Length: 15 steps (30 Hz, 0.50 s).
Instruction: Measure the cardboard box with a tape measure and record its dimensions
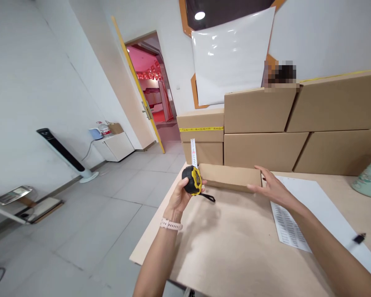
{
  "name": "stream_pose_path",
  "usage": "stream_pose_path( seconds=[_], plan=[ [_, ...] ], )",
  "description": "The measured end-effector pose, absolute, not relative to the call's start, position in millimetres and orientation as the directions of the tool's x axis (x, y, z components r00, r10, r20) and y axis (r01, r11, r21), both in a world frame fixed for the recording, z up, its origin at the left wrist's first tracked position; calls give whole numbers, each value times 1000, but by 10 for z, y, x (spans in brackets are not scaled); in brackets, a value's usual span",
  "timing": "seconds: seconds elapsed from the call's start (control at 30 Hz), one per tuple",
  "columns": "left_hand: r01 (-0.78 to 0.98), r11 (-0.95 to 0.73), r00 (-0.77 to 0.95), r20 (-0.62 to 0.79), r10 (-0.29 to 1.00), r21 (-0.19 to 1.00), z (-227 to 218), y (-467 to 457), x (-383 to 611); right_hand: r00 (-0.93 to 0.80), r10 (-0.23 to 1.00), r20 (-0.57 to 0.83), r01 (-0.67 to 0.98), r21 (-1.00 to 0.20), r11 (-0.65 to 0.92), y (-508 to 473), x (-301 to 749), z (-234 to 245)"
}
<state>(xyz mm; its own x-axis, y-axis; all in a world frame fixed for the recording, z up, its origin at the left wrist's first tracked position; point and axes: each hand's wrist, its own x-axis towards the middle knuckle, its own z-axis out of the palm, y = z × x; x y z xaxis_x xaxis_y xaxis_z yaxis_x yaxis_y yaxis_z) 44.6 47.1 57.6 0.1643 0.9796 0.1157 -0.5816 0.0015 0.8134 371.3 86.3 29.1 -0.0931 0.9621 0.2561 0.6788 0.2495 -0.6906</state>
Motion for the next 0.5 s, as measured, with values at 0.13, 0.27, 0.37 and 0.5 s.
stream_pose_path(
  seconds=[0.13,0.27,0.37,0.5],
  plan=[
    [-584,-27,168,153,974,812,631,428,570,2,947,322,512,-814,275,1245,3619,54],
    [-574,72,322,143,936,815,616,254,706,57,931,359,328,-888,322,1487,3548,-167],
    [-552,185,442,97,892,813,591,188,817,74,942,326,241,-923,301,1536,3533,-241],
    [-557,294,507,38,861,777,627,165,912,52,943,329,254,-918,306,1508,3523,-237]
  ],
)
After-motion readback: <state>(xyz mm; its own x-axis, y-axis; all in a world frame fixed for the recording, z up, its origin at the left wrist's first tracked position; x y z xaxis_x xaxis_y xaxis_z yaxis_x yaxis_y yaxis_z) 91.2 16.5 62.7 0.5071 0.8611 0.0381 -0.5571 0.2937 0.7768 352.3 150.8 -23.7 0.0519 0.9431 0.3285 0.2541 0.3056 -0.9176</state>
